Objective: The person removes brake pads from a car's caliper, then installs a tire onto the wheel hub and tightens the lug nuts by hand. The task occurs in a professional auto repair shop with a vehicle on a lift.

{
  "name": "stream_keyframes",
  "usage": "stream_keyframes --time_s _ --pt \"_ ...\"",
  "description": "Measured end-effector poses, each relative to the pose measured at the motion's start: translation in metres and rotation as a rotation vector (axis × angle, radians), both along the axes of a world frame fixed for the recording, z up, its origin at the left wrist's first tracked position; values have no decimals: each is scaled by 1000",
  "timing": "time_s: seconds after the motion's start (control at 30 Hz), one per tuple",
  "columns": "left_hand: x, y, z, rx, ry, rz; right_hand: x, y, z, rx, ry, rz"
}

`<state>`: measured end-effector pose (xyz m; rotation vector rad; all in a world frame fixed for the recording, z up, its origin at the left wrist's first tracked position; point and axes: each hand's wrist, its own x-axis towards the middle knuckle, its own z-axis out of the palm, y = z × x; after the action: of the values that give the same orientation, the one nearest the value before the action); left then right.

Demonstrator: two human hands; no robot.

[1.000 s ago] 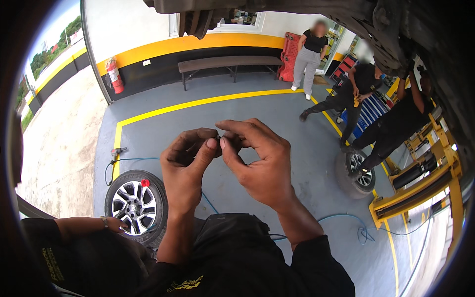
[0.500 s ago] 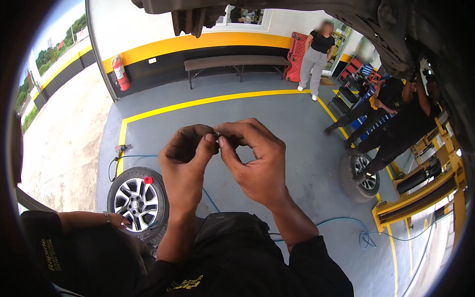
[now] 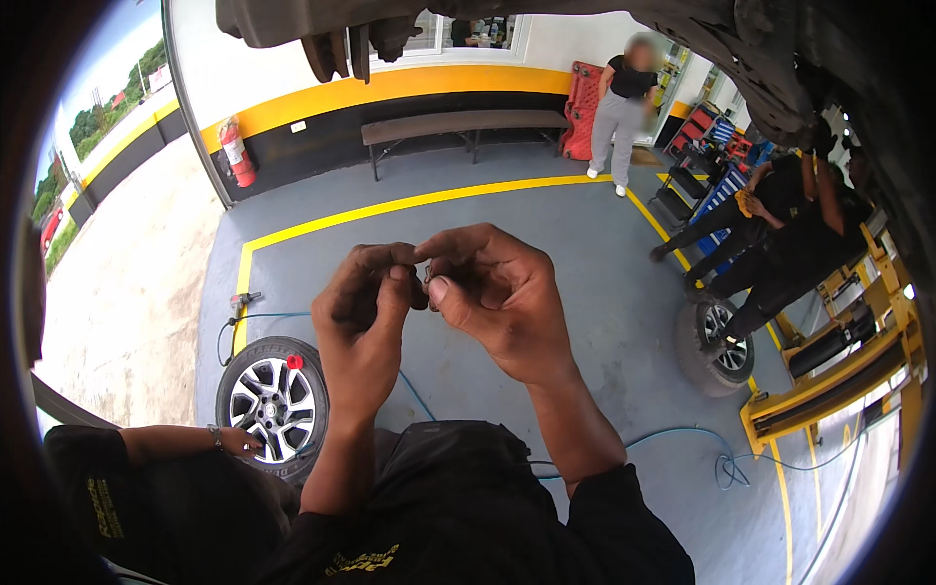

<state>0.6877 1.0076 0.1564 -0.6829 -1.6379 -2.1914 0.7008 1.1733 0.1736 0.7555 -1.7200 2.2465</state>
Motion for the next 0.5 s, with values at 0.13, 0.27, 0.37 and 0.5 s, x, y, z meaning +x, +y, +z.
stream_keyframes --time_s 0.13,0.27,0.37,0.5 --pt "4 0 2 22 -76 -108 -1 3 -2 -15 -23 -23" --pt "2 2 1 19 -23 -86 -1 3 1 23 -8 -97" --pt "3 3 2 19 3 -62 0 4 2 63 7 -154" --pt "7 -4 3 -40 21 10 2 -3 5 136 19 -254"
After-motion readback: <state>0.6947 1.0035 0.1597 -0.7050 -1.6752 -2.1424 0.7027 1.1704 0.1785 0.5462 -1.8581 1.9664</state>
